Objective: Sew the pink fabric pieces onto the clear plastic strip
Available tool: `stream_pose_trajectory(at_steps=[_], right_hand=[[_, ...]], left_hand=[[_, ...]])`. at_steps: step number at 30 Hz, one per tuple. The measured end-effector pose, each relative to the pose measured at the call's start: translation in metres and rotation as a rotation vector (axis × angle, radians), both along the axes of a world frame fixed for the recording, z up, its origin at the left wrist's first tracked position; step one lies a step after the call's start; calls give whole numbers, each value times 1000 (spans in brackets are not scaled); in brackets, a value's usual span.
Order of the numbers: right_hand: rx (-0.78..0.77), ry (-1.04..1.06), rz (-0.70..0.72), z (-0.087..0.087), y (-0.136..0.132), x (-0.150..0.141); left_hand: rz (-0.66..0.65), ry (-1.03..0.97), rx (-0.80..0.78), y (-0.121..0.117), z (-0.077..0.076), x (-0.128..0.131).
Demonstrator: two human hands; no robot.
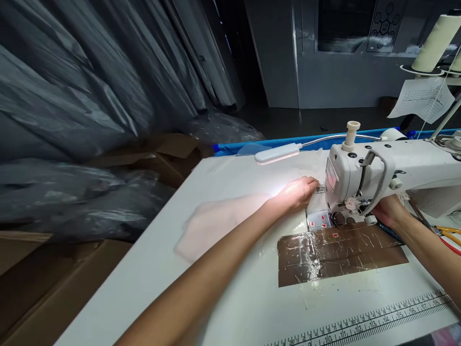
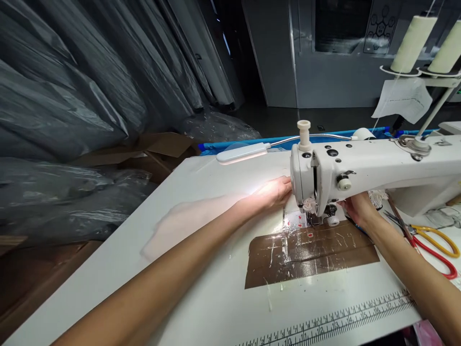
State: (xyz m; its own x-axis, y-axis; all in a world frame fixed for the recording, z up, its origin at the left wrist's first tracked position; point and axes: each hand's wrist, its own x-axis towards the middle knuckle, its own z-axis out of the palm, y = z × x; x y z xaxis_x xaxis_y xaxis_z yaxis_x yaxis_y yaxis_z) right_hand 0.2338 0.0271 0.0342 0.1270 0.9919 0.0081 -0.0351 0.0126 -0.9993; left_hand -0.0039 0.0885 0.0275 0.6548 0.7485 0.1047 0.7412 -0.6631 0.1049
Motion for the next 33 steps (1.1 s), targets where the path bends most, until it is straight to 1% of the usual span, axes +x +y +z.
stream_pose_trajectory(at_steps=[2, 4, 6, 8, 10, 13, 16, 18, 22, 33], right_hand=[[-63, -66, -33, -6, -14, 6], [-51, -258, -34, -11, -30, 13], [72, -492, 8, -15, -44, 19], [222, -645, 44, -16, -52, 22], [323, -701, 60, -18, -55, 24], [406, -724, 69, -25, -55, 23], [471, -748, 78, -34, -54, 23], [509, -762, 89, -37, -55, 23], [545, -791, 96, -40, -57, 24], [540, -830, 96, -42, -60, 23]], left_hand=[[15, -8, -25, 10, 1, 1], [54, -33, -58, 11, 1, -5], [95, -74, -118, 5, 3, -14], [120, -128, -216, -4, 6, -25], [129, -180, -333, -14, 10, -36], [135, -263, -508, -25, 13, -47], [193, -515, -795, -31, 16, -54], [233, -647, -914, -32, 18, -57], [257, -668, -910, -35, 21, -60], [327, -670, -882, -38, 25, -64]])
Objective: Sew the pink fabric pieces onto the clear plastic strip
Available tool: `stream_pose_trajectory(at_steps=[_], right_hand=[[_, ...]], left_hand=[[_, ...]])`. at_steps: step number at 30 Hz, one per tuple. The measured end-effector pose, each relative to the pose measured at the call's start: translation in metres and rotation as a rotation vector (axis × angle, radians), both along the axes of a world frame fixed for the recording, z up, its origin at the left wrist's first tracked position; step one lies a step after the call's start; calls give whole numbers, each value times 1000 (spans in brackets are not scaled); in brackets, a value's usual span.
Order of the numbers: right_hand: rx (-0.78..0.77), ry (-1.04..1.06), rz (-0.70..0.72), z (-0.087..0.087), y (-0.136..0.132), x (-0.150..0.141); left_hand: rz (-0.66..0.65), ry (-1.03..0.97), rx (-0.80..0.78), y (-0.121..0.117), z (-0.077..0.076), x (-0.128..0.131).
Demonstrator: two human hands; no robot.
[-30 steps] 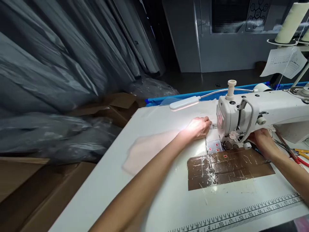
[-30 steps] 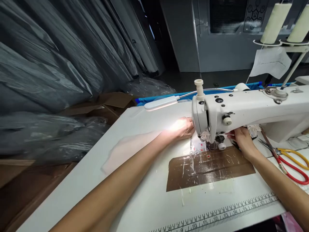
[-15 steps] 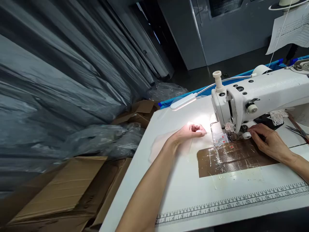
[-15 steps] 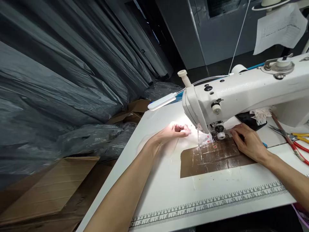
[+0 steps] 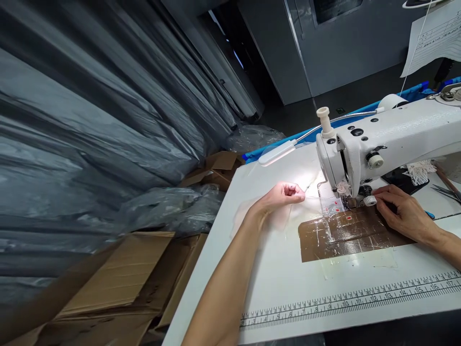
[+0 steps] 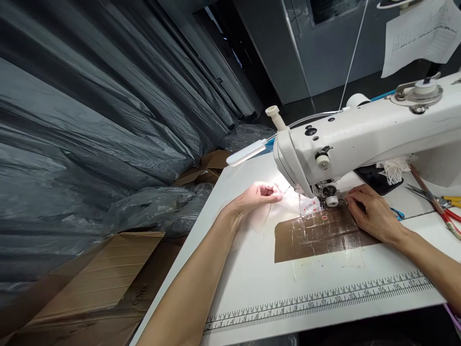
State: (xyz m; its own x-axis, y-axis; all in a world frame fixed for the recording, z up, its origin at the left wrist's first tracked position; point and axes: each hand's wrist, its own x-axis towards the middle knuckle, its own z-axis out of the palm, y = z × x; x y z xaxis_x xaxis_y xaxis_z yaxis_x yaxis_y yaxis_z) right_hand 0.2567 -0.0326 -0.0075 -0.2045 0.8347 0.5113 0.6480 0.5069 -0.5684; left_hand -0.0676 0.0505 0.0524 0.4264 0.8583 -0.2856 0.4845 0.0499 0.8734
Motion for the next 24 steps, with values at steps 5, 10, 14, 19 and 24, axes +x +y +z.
stream_pose_trajectory(at_steps=[5, 10, 14, 19, 24], right_hand=[[6, 9, 5, -1, 0, 0], [-27, 49, 5, 1, -2, -2], [-52, 64, 32, 3, -3, -5], [-55, 71, 28, 4, -5, -4], [-38, 44, 2, 3, -6, -2]], left_hand=[[16, 12, 5, 1, -1, -1], [8, 46, 27, 2, -3, -1], [4, 91, 70, 3, -2, 1], [-11, 161, 109, 10, 2, 6], [-36, 245, 136, 24, 10, 14]])
